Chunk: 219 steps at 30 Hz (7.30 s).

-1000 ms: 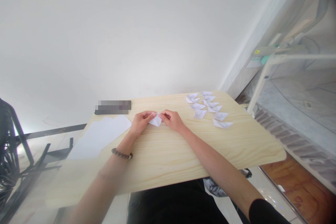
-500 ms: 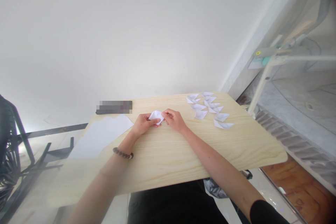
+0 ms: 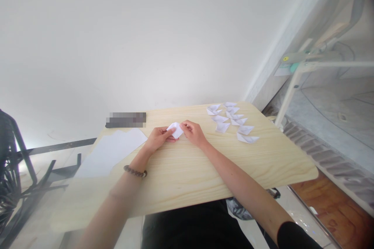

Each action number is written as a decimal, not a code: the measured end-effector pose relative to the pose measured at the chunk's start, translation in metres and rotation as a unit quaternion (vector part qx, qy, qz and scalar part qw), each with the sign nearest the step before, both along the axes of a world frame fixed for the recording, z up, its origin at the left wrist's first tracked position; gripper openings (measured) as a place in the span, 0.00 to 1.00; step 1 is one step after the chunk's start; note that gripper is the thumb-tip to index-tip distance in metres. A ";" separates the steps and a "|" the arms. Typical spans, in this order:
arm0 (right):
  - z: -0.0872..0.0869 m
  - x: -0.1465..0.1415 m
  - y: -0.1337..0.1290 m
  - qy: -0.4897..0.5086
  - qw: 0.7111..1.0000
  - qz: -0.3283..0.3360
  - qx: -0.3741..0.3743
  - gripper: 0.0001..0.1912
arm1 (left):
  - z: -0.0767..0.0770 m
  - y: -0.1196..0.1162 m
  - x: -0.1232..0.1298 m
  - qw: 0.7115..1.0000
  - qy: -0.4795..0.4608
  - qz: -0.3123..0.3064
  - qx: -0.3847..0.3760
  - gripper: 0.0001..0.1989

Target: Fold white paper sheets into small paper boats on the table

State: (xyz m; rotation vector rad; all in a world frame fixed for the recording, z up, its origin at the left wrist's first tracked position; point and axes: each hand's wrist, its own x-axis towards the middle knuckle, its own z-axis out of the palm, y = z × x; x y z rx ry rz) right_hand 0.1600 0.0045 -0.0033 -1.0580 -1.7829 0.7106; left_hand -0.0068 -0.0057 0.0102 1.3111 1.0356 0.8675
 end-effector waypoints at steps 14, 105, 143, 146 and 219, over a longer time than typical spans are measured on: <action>-0.001 0.002 0.001 0.012 1.000 -0.011 -0.024 0.16 | 0.001 -0.002 0.002 0.999 0.022 -0.010 0.035 0.20; -0.002 0.001 0.002 0.013 1.000 0.019 -0.007 0.14 | -0.009 0.005 0.000 0.996 -0.011 0.064 0.067 0.21; -0.004 0.001 0.002 -0.006 1.000 -0.024 -0.013 0.16 | -0.006 0.002 -0.001 0.994 0.079 0.017 0.067 0.20; -0.004 0.001 0.003 -0.004 1.000 -0.027 -0.011 0.15 | -0.006 0.002 -0.002 0.996 0.062 0.004 0.065 0.21; -0.008 0.012 0.011 -0.288 0.956 -0.019 0.045 0.14 | -0.006 -0.004 0.004 0.794 0.499 0.032 0.345 0.19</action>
